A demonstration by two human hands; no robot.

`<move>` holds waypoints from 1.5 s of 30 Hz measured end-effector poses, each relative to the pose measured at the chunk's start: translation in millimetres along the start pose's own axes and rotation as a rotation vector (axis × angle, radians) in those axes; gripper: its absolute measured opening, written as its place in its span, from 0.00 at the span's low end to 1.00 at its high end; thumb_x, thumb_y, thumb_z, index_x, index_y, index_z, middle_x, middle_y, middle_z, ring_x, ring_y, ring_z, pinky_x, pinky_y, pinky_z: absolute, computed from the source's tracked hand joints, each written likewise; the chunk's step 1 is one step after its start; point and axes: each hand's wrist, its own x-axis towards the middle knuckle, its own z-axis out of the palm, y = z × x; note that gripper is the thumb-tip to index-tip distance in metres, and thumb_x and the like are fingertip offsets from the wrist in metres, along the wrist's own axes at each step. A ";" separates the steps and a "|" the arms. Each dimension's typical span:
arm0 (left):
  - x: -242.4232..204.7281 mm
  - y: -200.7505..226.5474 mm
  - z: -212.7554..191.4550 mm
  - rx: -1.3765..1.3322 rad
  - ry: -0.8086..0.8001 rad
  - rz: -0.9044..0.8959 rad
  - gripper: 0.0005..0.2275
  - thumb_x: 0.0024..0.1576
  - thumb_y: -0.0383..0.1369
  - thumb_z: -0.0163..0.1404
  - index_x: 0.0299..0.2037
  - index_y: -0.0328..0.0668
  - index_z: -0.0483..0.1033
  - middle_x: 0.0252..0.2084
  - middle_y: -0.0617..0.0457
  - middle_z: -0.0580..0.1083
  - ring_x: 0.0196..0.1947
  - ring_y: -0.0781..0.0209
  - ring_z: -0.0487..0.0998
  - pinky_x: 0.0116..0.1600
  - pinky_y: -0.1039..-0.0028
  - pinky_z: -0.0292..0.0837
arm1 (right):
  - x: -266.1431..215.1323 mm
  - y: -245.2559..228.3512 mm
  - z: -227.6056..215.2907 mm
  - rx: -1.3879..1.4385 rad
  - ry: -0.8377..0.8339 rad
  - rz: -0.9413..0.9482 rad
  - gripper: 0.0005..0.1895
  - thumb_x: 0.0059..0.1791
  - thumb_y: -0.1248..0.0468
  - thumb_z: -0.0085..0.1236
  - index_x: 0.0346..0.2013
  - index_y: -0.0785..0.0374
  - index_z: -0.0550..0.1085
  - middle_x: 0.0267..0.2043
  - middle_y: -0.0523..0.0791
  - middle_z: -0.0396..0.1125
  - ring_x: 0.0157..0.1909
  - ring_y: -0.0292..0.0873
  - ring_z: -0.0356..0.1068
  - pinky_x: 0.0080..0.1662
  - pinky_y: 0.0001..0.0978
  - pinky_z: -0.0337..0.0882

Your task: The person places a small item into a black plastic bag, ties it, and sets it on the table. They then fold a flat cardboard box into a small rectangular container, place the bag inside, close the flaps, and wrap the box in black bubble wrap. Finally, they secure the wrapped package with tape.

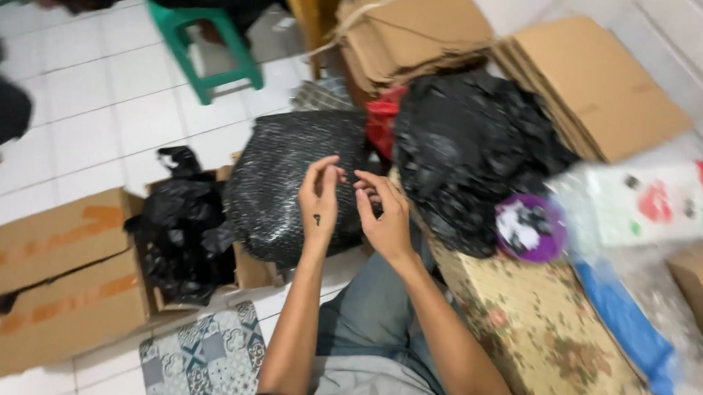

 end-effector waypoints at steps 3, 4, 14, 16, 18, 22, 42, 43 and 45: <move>9.9 -30.3 -16.3 0.126 0.074 -0.007 0.09 0.65 0.31 0.47 0.51 0.43 0.79 0.43 0.44 0.77 0.44 0.50 0.81 0.49 0.65 0.75 | 6.3 27.1 30.5 0.009 -0.023 0.049 0.16 0.52 0.75 0.55 0.54 0.64 0.77 0.42 0.52 0.73 0.43 0.50 0.76 0.43 0.38 0.78; 11.8 -42.8 -21.4 0.130 0.093 -0.005 0.09 0.65 0.31 0.47 0.51 0.43 0.79 0.43 0.44 0.77 0.44 0.50 0.81 0.49 0.65 0.75 | 7.9 34.8 40.5 0.019 -0.039 0.043 0.16 0.52 0.75 0.55 0.54 0.64 0.77 0.42 0.52 0.73 0.43 0.50 0.76 0.43 0.38 0.78; 32.5 -115.2 -50.1 0.656 -0.004 -0.133 0.17 0.58 0.30 0.53 0.59 0.48 0.74 0.62 0.44 0.64 0.62 0.40 0.70 0.62 0.52 0.69 | 3.9 146.5 123.9 -0.295 -0.143 0.371 0.24 0.51 0.69 0.58 0.63 0.58 0.71 0.62 0.52 0.61 0.65 0.57 0.63 0.62 0.49 0.67; 28.5 -128.0 -55.0 0.770 -0.062 -0.143 0.20 0.57 0.32 0.56 0.61 0.49 0.73 0.66 0.40 0.62 0.64 0.36 0.68 0.65 0.48 0.66 | -4.9 162.4 132.0 -0.415 -0.153 0.323 0.28 0.49 0.66 0.62 0.65 0.58 0.69 0.65 0.55 0.59 0.65 0.61 0.60 0.63 0.52 0.64; 27.0 -130.7 -55.5 0.722 -0.070 -0.146 0.23 0.56 0.26 0.54 0.64 0.42 0.71 0.69 0.32 0.57 0.66 0.31 0.65 0.66 0.46 0.65 | -2.5 163.7 132.4 -0.505 -0.309 0.346 0.33 0.51 0.59 0.62 0.71 0.56 0.64 0.66 0.57 0.60 0.67 0.61 0.60 0.61 0.56 0.65; 26.7 -127.4 -58.9 0.759 -0.074 -0.079 0.22 0.55 0.23 0.54 0.62 0.40 0.71 0.69 0.34 0.57 0.65 0.33 0.67 0.66 0.47 0.67 | -13.4 199.2 140.7 -0.640 -0.317 0.264 0.27 0.50 0.61 0.62 0.64 0.53 0.70 0.63 0.48 0.65 0.64 0.52 0.65 0.60 0.48 0.67; 26.1 -170.3 -84.0 0.907 -0.151 -0.197 0.30 0.55 0.26 0.54 0.71 0.50 0.62 0.74 0.36 0.50 0.75 0.36 0.51 0.71 0.48 0.58 | -6.9 220.4 189.1 -0.437 -0.382 0.575 0.28 0.47 0.55 0.65 0.63 0.41 0.72 0.70 0.60 0.55 0.71 0.64 0.57 0.69 0.53 0.56; 28.2 -177.4 -86.6 0.903 -0.154 -0.187 0.30 0.55 0.26 0.54 0.71 0.50 0.62 0.74 0.36 0.50 0.75 0.36 0.51 0.71 0.48 0.58 | -5.9 221.0 190.7 -0.439 -0.372 0.571 0.28 0.47 0.55 0.65 0.63 0.41 0.72 0.70 0.60 0.55 0.71 0.64 0.57 0.69 0.53 0.56; 28.6 -192.3 -90.5 0.858 -0.117 -0.220 0.23 0.56 0.28 0.53 0.64 0.48 0.71 0.75 0.39 0.50 0.75 0.40 0.51 0.72 0.52 0.58 | -7.5 222.8 191.3 -0.414 -0.309 0.433 0.19 0.49 0.60 0.62 0.55 0.53 0.78 0.58 0.51 0.69 0.61 0.57 0.70 0.64 0.46 0.65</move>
